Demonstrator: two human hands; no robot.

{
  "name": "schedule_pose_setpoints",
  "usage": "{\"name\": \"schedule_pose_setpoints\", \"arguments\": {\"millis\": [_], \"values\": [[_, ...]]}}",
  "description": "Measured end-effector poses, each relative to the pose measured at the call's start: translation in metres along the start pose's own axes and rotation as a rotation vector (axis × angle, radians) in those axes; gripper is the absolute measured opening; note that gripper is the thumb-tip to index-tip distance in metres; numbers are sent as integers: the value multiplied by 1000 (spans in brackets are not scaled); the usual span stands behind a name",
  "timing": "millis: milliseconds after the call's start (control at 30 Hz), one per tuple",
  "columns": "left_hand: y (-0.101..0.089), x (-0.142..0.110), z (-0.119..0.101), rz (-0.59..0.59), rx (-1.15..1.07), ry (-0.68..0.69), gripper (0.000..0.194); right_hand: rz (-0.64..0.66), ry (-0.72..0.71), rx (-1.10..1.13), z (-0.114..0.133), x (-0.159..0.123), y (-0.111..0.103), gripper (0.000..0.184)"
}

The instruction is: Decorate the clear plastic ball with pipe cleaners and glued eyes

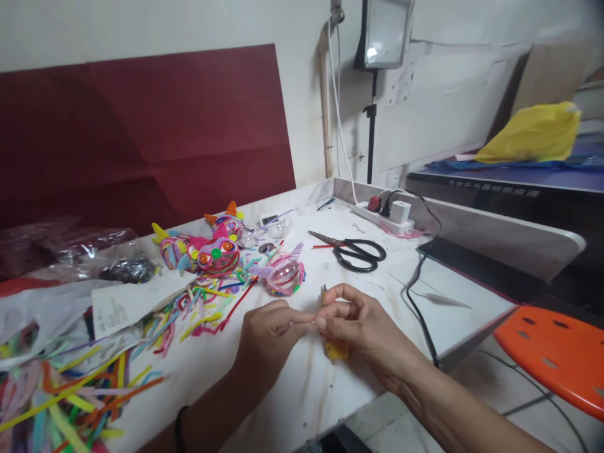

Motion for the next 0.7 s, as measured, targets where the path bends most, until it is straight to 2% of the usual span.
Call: {"name": "schedule_pose_setpoints", "arguments": {"millis": [400, 700], "values": [[8, 5, -3, 38, 48, -72, 5, 11, 1, 62, 1, -3, -5, 58], [9, 9, -7, 13, 54, -134, 9, 11, -8, 72, 2, -3, -6, 57]]}}
Point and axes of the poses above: each hand's wrist, its own x-axis towards the middle knuckle, its own y-axis out of the palm, z = x × y, the point moved 5 cm from there along x, towards the middle knuckle, and after that the axes turned 9 degrees about -z, right-handed, at the moved point
